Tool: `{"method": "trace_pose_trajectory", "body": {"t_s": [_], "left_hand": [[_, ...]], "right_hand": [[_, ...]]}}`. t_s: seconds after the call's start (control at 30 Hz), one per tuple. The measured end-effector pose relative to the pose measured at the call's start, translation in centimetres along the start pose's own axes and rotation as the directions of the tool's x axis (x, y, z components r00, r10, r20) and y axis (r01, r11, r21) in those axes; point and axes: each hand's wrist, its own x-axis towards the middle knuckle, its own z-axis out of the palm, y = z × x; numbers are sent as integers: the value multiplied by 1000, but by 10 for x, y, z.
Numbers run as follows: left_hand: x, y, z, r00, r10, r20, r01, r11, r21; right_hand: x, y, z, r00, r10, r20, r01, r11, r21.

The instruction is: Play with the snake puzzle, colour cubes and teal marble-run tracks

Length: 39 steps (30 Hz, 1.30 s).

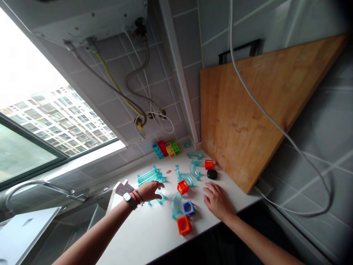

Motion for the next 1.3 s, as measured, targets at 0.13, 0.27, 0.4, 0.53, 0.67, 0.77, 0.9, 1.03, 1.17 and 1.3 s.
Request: {"method": "trace_pose_trajectory", "body": {"t_s": [0.13,0.27,0.4,0.53,0.67,0.77,0.9,1.03,1.17,1.3], "left_hand": [[27,22,2,997,-62,-46,55,987,-148],[71,43,3,987,-153,-40,131,934,-333],[96,57,11,973,-225,45,216,833,-509],[93,58,19,965,-258,44,219,708,-671],[80,56,24,949,-312,-35,158,571,-806],[70,54,30,927,-366,-88,97,459,-883],[57,54,41,907,-400,-127,-5,293,-956],[45,58,49,871,-439,-220,-170,152,-974],[34,63,52,814,-496,-303,-323,47,-945],[21,66,52,722,-606,-334,-420,0,-908]], "right_hand": [[1,-1,-2,1000,1,0,-1,1000,10],[2,-3,-4,1000,12,-7,-12,1000,11],[3,-3,-3,1000,22,-11,-22,1000,1],[3,-1,-2,1000,24,-8,-24,1000,1],[3,-2,-3,1000,22,-4,-22,1000,7],[4,-3,-7,1000,12,4,-12,1000,4],[5,-3,-9,1000,1,16,0,1000,-15],[4,-1,-6,1000,2,26,-1,999,-39],[4,0,-5,999,-7,36,9,998,-56],[4,1,-7,999,-21,36,23,998,-63]]}}
